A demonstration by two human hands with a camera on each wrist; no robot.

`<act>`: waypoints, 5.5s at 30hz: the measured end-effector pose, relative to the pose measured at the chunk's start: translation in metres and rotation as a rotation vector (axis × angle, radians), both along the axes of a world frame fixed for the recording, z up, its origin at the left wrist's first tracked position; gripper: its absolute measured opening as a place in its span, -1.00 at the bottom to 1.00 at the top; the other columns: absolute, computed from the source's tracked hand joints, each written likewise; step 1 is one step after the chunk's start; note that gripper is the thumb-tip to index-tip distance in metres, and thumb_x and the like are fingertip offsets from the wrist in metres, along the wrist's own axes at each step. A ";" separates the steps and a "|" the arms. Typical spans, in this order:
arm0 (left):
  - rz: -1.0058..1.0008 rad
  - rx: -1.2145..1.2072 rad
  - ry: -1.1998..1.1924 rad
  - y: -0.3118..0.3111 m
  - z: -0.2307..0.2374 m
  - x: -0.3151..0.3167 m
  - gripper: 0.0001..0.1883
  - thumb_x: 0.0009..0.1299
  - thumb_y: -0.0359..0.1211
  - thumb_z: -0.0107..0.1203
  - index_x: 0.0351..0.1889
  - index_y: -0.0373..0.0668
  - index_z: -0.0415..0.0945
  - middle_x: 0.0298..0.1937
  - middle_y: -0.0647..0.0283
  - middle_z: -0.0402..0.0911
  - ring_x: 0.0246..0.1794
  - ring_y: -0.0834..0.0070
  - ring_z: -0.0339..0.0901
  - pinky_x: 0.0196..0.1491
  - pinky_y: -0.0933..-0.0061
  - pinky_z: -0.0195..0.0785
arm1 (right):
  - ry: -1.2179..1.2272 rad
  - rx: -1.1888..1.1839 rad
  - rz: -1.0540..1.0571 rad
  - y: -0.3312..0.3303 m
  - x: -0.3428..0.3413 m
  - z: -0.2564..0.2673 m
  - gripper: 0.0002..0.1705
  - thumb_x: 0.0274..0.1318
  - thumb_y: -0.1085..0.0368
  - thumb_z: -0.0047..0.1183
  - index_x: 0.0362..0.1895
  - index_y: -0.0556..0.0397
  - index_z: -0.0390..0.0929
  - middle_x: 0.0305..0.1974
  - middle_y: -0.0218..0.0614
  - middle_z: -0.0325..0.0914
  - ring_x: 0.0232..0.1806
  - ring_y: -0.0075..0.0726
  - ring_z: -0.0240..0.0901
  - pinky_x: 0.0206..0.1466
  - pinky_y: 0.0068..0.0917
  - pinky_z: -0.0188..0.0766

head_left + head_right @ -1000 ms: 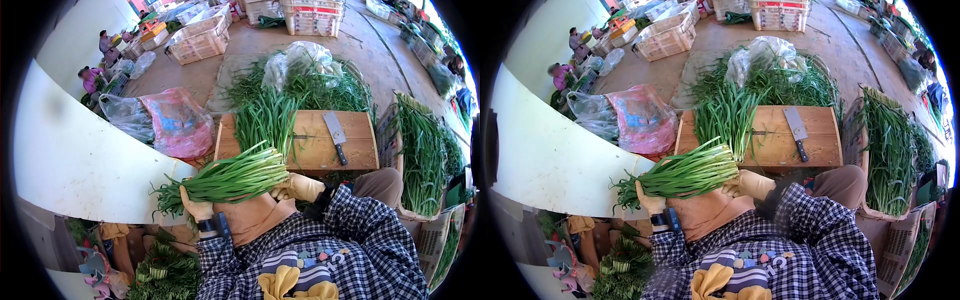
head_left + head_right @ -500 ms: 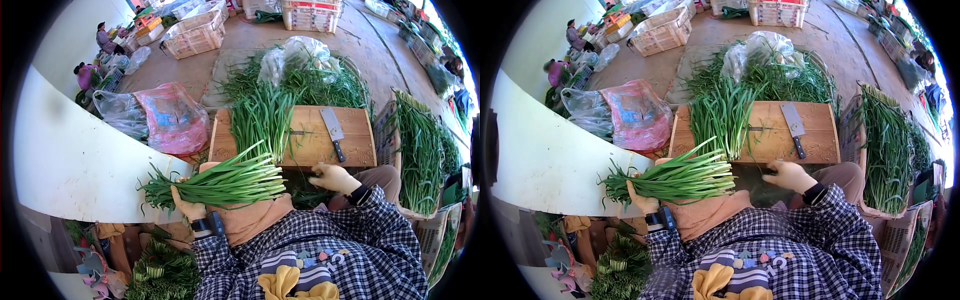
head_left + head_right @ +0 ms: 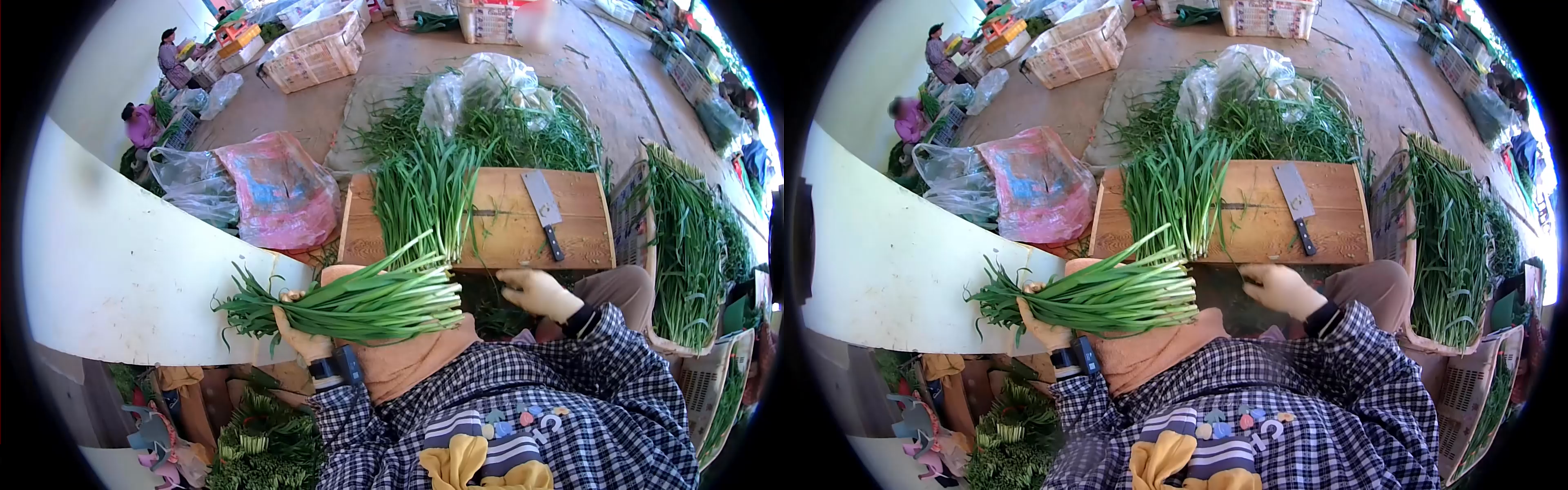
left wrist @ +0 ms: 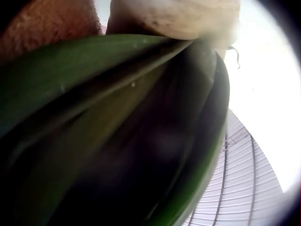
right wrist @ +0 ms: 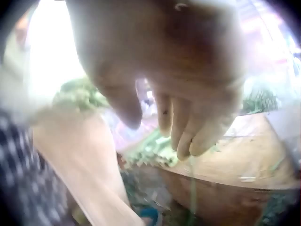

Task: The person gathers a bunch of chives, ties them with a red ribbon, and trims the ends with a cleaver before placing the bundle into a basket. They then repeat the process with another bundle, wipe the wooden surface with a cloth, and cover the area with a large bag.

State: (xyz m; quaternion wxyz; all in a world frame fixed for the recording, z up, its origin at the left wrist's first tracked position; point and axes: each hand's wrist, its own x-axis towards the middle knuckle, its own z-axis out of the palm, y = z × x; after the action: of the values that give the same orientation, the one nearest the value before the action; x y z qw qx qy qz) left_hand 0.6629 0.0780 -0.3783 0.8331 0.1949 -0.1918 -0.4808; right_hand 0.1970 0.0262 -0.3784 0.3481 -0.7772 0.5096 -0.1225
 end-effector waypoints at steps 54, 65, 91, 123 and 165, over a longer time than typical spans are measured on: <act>-0.411 0.208 -0.058 -0.075 0.100 -0.100 -0.71 0.50 -0.30 0.08 0.09 -0.26 0.49 -0.09 0.14 0.63 0.02 0.25 0.58 0.16 0.16 0.46 | -0.674 0.361 0.167 -0.066 0.080 0.066 -0.29 0.50 -0.14 -0.11 0.49 0.04 0.24 0.33 -0.08 0.45 0.34 -0.25 0.37 0.40 -0.35 0.29; -0.771 0.439 -0.254 -0.286 0.085 -0.160 -0.74 0.45 -0.25 0.19 -0.07 -0.25 0.61 -0.14 0.07 0.74 -0.17 0.24 0.71 0.01 0.21 0.59 | -0.698 0.183 -0.305 -0.036 0.065 -0.021 -0.26 0.47 0.16 0.03 0.53 0.25 0.07 0.29 -0.04 0.43 0.33 -0.29 0.34 0.41 -0.39 0.23; -0.396 0.797 -2.015 -0.261 -0.056 -0.166 0.41 0.10 0.39 0.33 0.67 -0.02 -0.39 0.71 0.07 -0.39 0.69 -0.03 -0.52 0.53 -0.39 -0.46 | 0.312 -0.020 0.435 -0.041 0.059 -0.113 -0.73 0.22 0.10 0.11 -0.18 -0.02 0.70 -0.31 -0.10 0.67 -0.23 0.06 0.64 -0.14 -0.14 0.56; -0.456 0.798 -1.972 -0.248 -0.065 -0.161 0.35 0.17 0.35 0.27 0.67 -0.02 -0.42 0.71 0.06 -0.44 0.68 -0.13 -0.49 0.53 -0.42 -0.44 | 0.079 0.113 0.397 -0.061 0.175 -0.115 -0.59 0.31 -0.01 -0.01 0.04 -0.07 0.68 -0.24 -0.09 0.72 -0.23 0.08 0.65 -0.15 -0.06 0.57; 0.137 0.143 -1.857 -0.186 -0.047 -0.244 -0.04 0.39 -0.19 0.26 0.61 -0.26 -0.11 0.65 -0.10 -0.08 0.66 0.02 -0.16 0.63 0.04 -0.34 | 0.263 -0.302 -1.424 0.183 -0.362 0.067 -0.53 0.20 0.16 0.20 0.17 0.02 0.59 -0.10 -0.10 0.72 -0.08 -0.08 0.67 0.05 -0.27 0.57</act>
State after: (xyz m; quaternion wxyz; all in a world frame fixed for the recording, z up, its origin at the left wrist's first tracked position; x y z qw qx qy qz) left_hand 0.4189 -0.1082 -0.4249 0.3587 0.5626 -0.7390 -0.0930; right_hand -0.1647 0.2094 -0.3113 0.0097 -0.3060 0.9056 -0.2935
